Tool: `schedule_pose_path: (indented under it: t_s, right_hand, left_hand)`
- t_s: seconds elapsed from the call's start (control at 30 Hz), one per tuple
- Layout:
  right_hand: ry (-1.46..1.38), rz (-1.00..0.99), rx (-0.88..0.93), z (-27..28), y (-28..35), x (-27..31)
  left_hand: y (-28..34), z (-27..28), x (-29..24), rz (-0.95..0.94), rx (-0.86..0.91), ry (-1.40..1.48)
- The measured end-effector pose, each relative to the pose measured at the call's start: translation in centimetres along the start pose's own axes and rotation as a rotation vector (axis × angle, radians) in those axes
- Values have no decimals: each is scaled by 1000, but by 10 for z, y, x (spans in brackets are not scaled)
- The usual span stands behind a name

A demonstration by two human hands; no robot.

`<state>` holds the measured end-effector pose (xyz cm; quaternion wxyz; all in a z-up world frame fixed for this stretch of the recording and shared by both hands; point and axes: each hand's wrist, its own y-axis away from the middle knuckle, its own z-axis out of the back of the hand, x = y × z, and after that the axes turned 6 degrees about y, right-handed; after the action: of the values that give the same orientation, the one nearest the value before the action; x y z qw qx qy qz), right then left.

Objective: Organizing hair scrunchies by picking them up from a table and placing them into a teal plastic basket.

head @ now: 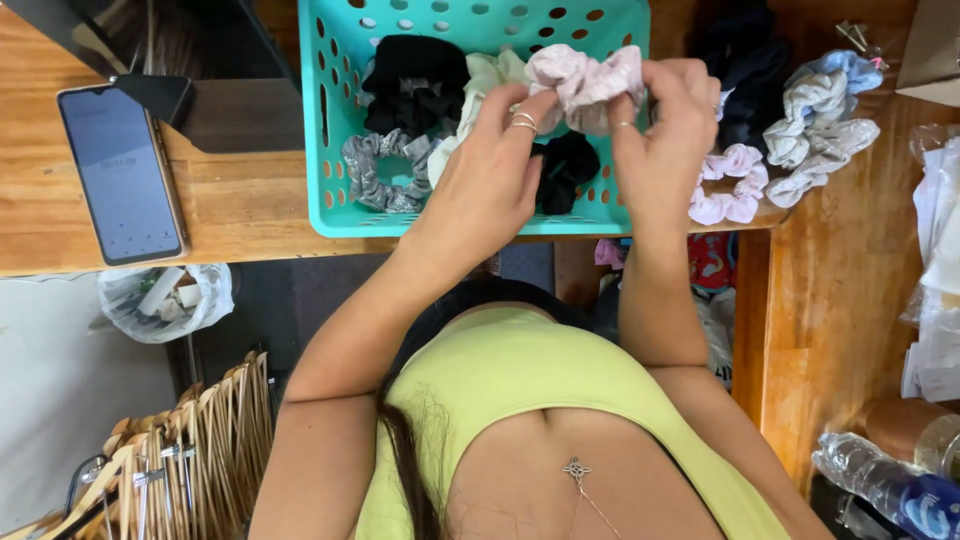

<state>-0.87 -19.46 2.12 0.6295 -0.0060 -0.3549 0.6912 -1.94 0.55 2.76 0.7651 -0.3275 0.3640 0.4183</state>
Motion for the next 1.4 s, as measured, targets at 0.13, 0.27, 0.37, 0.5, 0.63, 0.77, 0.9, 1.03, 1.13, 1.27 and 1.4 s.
schedule_pose_path:
  t_s: [0.13, 0.27, 0.37, 0.5, 0.63, 0.77, 0.9, 1.03, 1.13, 1.27, 1.4]
  right_hand:
    - [115, -21, 117, -6, -7, -15]
    - [60, -21, -73, 3, -7, -54]
    - [160, -117, -54, -4, 6, -104]
    - [411, -347, 149, -37, 31, -164]
    - [476, -523, 352, -61, 35, -181]
    - [498, -482, 293, -62, 37, -195]
    - [46, -116, -50, 9, 27, -136]
    - [-359, -138, -154, 70, 27, -59]
    - [-852, -234, -152, 75, 41, -55]
    - [-1218, -370, 80, 55, 51, -37]
    - [-1380, -460, 205, 49, 50, -36]
  left_hand:
    - [0, 8, -8, 165, 211, -126]
    - [6, 15, -9, 70, 127, -151]
    - [10, 16, -9, 29, 80, -159]
    - [12, 19, -15, -28, -15, -98]
    - [12, 25, -19, -70, -109, -48]
    - [13, 28, -19, -83, -181, -38]
    - [15, 24, -13, -77, -193, -50]
    - [14, 18, -13, -88, -174, 9]
    - [12, 12, -19, -98, -147, 169]
    - [9, 1, -23, 20, -45, 701]
    - [11, -8, -16, 91, -59, 1141]
